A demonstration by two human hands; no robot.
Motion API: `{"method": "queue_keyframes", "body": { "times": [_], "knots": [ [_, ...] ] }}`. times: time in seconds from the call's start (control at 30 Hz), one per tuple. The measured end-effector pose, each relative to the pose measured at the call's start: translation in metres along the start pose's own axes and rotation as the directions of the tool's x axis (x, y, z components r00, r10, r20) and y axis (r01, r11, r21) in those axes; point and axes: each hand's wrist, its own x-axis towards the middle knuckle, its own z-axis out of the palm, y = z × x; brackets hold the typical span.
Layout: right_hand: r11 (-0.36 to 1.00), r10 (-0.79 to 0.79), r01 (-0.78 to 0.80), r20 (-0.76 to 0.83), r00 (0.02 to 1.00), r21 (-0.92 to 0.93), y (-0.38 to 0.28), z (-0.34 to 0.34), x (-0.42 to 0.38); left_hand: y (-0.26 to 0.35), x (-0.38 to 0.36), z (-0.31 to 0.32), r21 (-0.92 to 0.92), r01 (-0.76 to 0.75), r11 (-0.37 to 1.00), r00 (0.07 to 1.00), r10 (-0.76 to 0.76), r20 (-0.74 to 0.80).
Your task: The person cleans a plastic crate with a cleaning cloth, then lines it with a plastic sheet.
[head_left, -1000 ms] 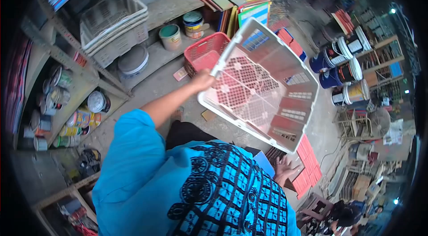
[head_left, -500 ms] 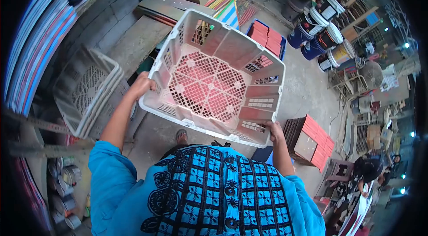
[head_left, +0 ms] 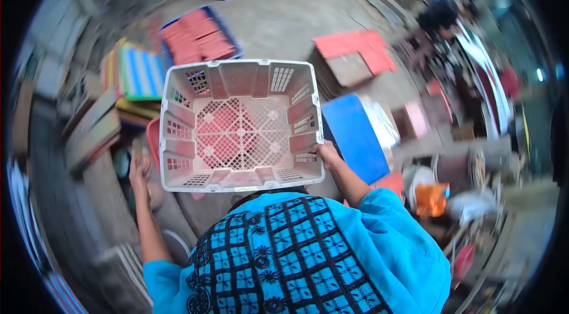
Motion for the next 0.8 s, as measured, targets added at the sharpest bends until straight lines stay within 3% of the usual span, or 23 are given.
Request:
{"method": "queue_keyframes", "body": {
  "times": [0.03, 0.07, 0.1, 0.17, 0.23, 0.27, 0.3, 0.33, 0.37, 0.43, 0.53, 0.63, 0.73, 0.8],
  "knots": [
    [0.999, 0.020, -0.018, -0.058, 0.998, 0.042, -0.004, 0.008, -0.017, 0.006, 0.023, -0.015, 0.009, 0.001, 1.000, 1.000, -0.001, -0.013],
    [0.996, 0.044, -0.035, -0.108, 0.993, 0.084, -0.008, 0.014, -0.022, 0.004, 0.051, -0.021, -0.126, 0.016, 0.992, 0.999, -0.012, 0.033],
    [0.991, 0.058, -0.036, -0.170, 0.984, 0.128, -0.006, 0.015, -0.021, 0.013, 0.064, -0.014, 0.051, 0.035, 0.998, 0.999, -0.035, -0.007],
    [0.978, 0.099, -0.039, -0.291, 0.951, 0.203, -0.006, 0.023, -0.018, 0.032, 0.093, 0.006, 0.198, 0.194, 0.961, 0.979, -0.204, 0.031],
    [0.954, 0.139, -0.010, -0.412, 0.901, 0.299, -0.005, 0.036, -0.018, -0.013, 0.162, -0.021, 0.359, 0.195, 0.913, 0.936, -0.282, 0.209],
    [0.927, 0.150, 0.016, -0.410, 0.900, 0.374, 0.029, 0.012, -0.004, -0.034, 0.120, -0.003, 0.441, 0.114, 0.890, 0.953, -0.223, 0.205],
    [0.891, 0.200, 0.021, -0.435, 0.878, 0.453, 0.037, 0.002, -0.003, -0.072, 0.141, -0.020, 0.704, 0.033, 0.710, 0.878, -0.357, 0.319],
    [0.870, 0.223, 0.042, -0.469, 0.854, 0.492, 0.048, -0.010, -0.006, -0.009, 0.092, 0.021, 0.877, -0.033, 0.480, 0.816, -0.493, 0.301],
    [0.850, 0.236, 0.068, -0.493, 0.837, 0.523, 0.060, -0.037, -0.002, -0.064, 0.098, 0.002, 0.766, -0.482, 0.424, 0.713, -0.317, 0.625],
    [0.812, 0.256, 0.132, -0.551, 0.795, 0.568, 0.093, -0.098, 0.002, -0.157, 0.101, -0.008, 0.565, -0.793, 0.229, 0.506, -0.268, 0.820],
    [0.795, 0.273, 0.219, -0.656, 0.704, 0.566, 0.090, -0.138, 0.020, -0.126, 0.079, 0.041, 0.813, -0.462, 0.355, 0.657, -0.479, 0.583],
    [0.765, 0.344, 0.209, -0.661, 0.666, 0.609, 0.110, -0.186, 0.019, -0.090, 0.048, 0.104, 0.910, -0.202, 0.362, 0.748, -0.543, 0.382],
    [0.724, 0.435, 0.155, -0.619, 0.654, 0.672, 0.122, -0.207, 0.034, -0.054, 0.049, 0.146, 0.927, -0.135, 0.351, 0.787, -0.531, 0.315],
    [0.708, 0.425, 0.194, -0.628, 0.651, 0.680, 0.141, -0.222, 0.031, -0.043, 0.044, 0.166, 0.875, -0.296, 0.384, 0.710, -0.524, 0.470]
  ]
}}
